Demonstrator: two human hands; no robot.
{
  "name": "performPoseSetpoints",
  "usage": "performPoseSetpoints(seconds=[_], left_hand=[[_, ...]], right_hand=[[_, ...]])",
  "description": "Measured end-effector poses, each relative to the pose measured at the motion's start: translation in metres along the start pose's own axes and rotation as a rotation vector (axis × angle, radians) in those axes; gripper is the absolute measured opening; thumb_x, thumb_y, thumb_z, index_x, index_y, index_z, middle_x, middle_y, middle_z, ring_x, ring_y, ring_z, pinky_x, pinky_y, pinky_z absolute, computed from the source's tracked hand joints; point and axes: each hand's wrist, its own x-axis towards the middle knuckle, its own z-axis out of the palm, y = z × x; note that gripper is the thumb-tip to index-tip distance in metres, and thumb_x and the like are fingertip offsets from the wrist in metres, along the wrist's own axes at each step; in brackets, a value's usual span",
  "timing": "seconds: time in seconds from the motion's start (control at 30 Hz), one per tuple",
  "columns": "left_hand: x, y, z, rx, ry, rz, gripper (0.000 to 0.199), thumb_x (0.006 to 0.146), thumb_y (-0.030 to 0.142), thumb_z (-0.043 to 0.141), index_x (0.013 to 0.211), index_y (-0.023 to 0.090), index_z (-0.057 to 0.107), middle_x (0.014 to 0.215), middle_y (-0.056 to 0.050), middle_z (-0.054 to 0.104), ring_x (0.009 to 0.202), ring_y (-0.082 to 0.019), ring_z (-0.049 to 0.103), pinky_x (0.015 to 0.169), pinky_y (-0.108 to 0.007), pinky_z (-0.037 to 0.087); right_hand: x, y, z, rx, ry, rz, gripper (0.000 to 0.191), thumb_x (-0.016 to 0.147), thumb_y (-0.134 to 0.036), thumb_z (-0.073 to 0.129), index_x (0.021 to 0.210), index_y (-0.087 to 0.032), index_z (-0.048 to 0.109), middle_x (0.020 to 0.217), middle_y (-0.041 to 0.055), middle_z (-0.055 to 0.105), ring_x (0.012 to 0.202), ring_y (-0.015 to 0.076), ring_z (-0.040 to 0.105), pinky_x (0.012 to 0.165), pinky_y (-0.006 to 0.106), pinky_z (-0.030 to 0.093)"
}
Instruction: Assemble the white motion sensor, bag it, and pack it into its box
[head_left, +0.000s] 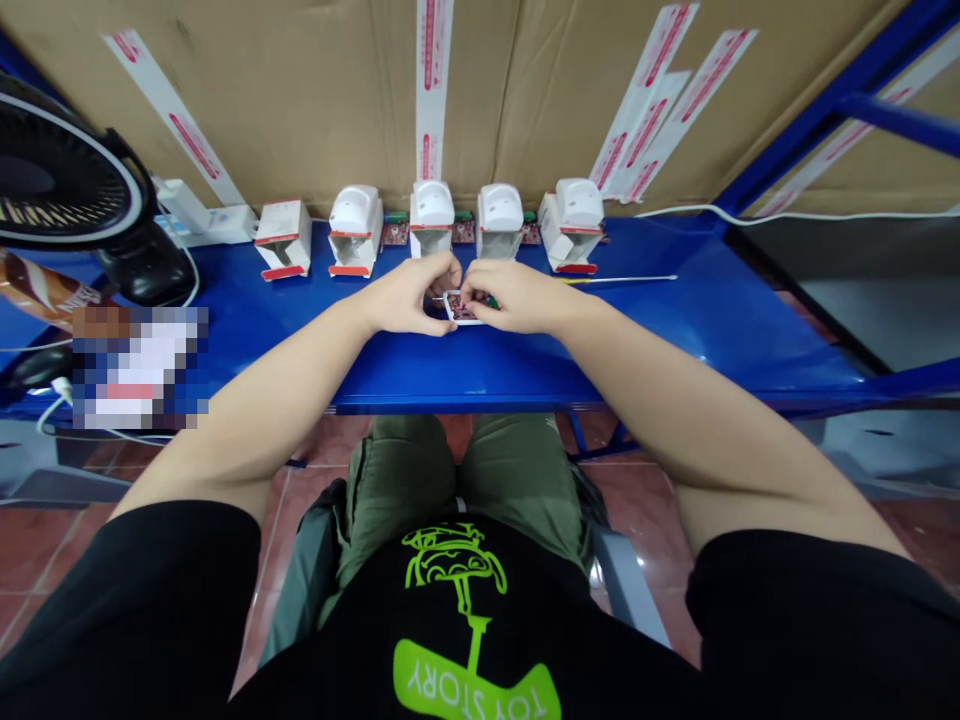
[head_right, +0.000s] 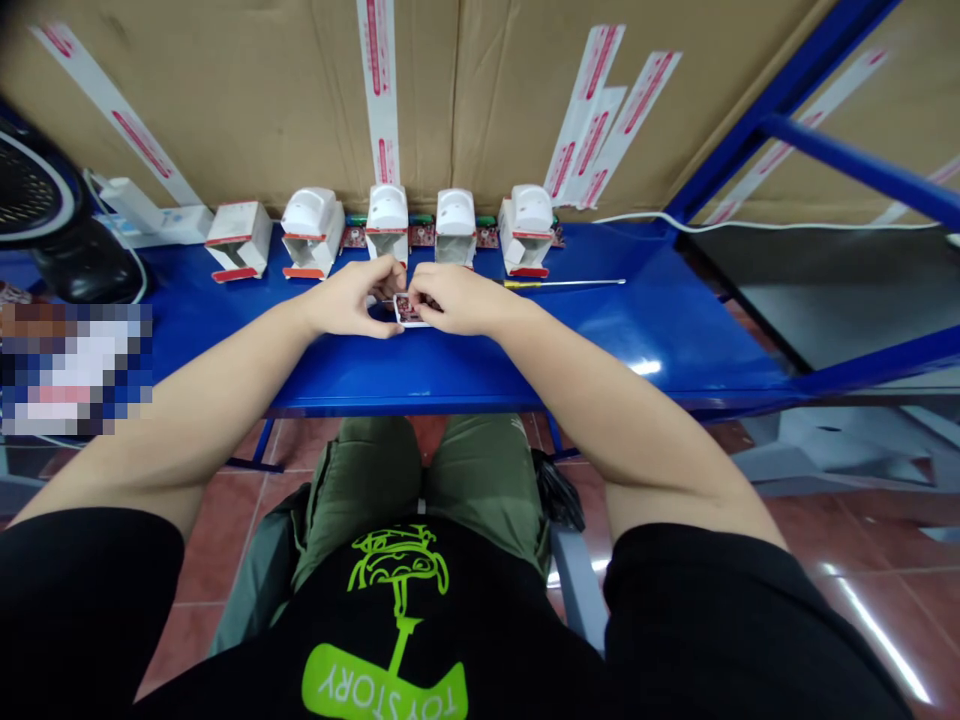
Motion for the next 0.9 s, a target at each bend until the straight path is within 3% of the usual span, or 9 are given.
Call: performPoseSetpoints(seconds=[0.17,0.47,0.73,0.9], left_hand=[[0.001,0.001,0.001,0.019,-0.003,0.034,0.043,0.071,0.041,0.084,0.096,0.025,0.053,0.081,0.002,0.065,0.071,-0.019,0.06,0.072,-0.034,0.051],[0.0,-0.003,0.0,0.067,0.013,0.019,0.045,0.069,0.038,0.085,0.093,0.026,0.049,0.081,0.002,0.061,0.07,-0.018,0.054,0.068,-0.034,0.046],[-0.002,-0.003,0.0,0.067,0.009,0.017,0.042,0.074,0.041,0.082,0.095,0.025,0.049,0.082,0.002,0.06,0.071,-0.017,0.053,0.067,-0.032,0.045],[-0.001,-0.004,0.0,0.099,0.006,0.06,0.042,0.077,0.044,0.081,0.095,0.026,0.048,0.083,0.002,0.061,0.07,-0.018,0.056,0.067,-0.033,0.048]], right_hand=[[0.007,-0.008,-0.004,-0.146,-0.077,0.019,0.021,0.103,-0.02,0.055,0.104,-0.018,0.076,0.108,0.0122,0.073,0.097,0.0239,0.067,0.094,0.041,0.057],[0.012,-0.014,-0.004,-0.354,-0.162,0.004,0.037,0.111,-0.016,0.049,0.136,-0.01,0.075,0.122,0.0187,0.076,0.107,0.0274,0.07,0.096,0.042,0.058],[0.013,-0.012,-0.007,-0.299,-0.18,-0.006,0.034,0.112,-0.019,0.047,0.128,-0.009,0.076,0.12,0.0192,0.074,0.105,0.028,0.069,0.095,0.044,0.057],[0.011,-0.014,-0.012,-0.191,-0.163,0.05,0.026,0.107,-0.021,0.053,0.116,-0.015,0.077,0.117,0.0162,0.074,0.103,0.0262,0.069,0.096,0.043,0.056]])
